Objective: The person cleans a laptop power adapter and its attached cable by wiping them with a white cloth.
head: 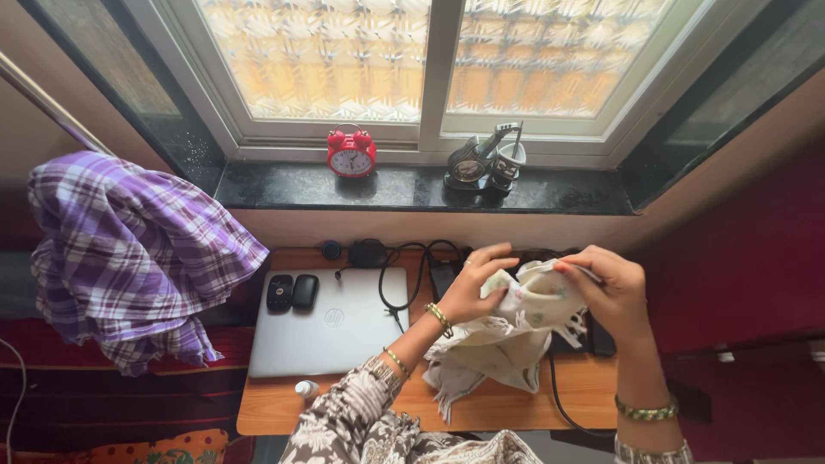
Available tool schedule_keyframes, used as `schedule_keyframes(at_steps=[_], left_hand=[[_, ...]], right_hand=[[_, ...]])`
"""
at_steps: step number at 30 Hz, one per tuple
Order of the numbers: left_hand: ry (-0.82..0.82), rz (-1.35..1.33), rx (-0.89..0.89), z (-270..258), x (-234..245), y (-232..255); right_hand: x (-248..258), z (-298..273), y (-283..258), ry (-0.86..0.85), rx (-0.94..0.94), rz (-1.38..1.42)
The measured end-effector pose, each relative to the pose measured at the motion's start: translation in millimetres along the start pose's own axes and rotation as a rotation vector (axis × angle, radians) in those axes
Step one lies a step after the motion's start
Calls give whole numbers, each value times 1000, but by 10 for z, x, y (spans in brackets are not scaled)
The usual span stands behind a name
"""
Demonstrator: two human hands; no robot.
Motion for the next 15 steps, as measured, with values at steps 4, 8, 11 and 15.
schedule_keyframes(at_steps=[4, 8, 11, 15], left_hand=[[-123, 13, -86, 75, -164, -123], [-280, -167, -83, 25, -423, -362], [-466, 80, -39, -6, -504, -483], [-253, 516, 138, 49, -8, -565]], right_hand=[[102, 75, -314, -40, 139, -109], [139, 100, -331, -62, 173, -138], [170, 57, -289, -84, 193, -53], [402, -72, -249, 57, 244, -8]])
Point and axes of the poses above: each hand's wrist, its own z-axis towards the middle knuckle, its own x-axis out of the back of the hand, y = z × x, the point moved 3 cm from there along z, towards the middle knuckle, and after that the axes turned 5 degrees about -y, right-handed, at the moved point
